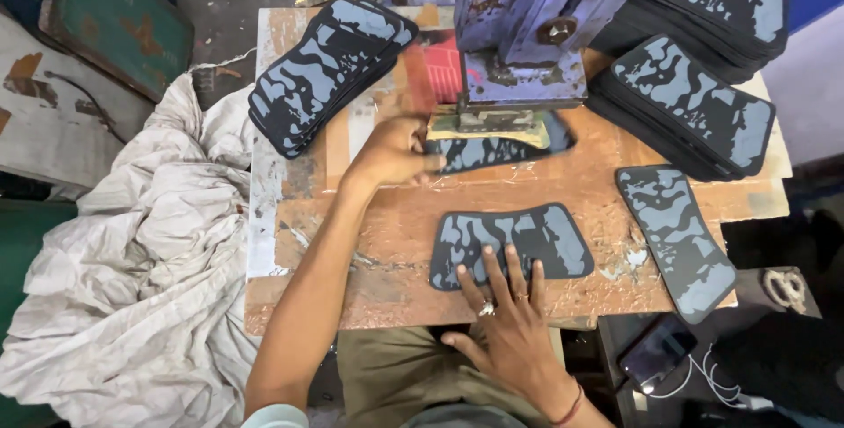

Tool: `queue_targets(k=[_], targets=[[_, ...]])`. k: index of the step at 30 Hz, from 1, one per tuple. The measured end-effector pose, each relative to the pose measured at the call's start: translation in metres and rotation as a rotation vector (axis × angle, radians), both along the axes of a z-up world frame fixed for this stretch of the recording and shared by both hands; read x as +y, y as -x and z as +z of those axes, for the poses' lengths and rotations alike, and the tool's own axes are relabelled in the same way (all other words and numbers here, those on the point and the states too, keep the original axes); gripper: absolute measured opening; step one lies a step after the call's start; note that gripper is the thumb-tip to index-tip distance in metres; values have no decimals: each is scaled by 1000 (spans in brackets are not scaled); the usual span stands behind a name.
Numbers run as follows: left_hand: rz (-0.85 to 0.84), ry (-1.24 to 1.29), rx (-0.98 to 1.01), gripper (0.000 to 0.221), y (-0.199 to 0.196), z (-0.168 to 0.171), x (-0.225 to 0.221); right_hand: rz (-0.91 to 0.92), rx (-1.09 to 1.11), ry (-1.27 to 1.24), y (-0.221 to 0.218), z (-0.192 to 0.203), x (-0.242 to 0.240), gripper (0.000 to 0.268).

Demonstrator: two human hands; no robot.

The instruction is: Stamp or cut patterned material using an industrial press machine.

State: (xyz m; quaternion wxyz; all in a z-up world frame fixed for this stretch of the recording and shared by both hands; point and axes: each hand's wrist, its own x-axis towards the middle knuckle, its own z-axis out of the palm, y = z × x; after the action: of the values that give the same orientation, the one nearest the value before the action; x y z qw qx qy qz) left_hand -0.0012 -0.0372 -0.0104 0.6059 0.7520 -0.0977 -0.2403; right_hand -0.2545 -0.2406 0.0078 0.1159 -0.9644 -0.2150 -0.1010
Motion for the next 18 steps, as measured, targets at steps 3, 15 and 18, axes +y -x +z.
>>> queue_targets(k=[3, 15, 18], targets=[[115, -126, -186, 33, -11, -3, 31, 68, -20, 15, -13, -2, -7, 84], [695, 198, -681, 20, -16, 29, 85, 13, -100, 111, -152, 5, 9, 80], [727, 357, -595, 27, -19, 23, 93, -41, -3, 125, -149, 4, 18, 78]])
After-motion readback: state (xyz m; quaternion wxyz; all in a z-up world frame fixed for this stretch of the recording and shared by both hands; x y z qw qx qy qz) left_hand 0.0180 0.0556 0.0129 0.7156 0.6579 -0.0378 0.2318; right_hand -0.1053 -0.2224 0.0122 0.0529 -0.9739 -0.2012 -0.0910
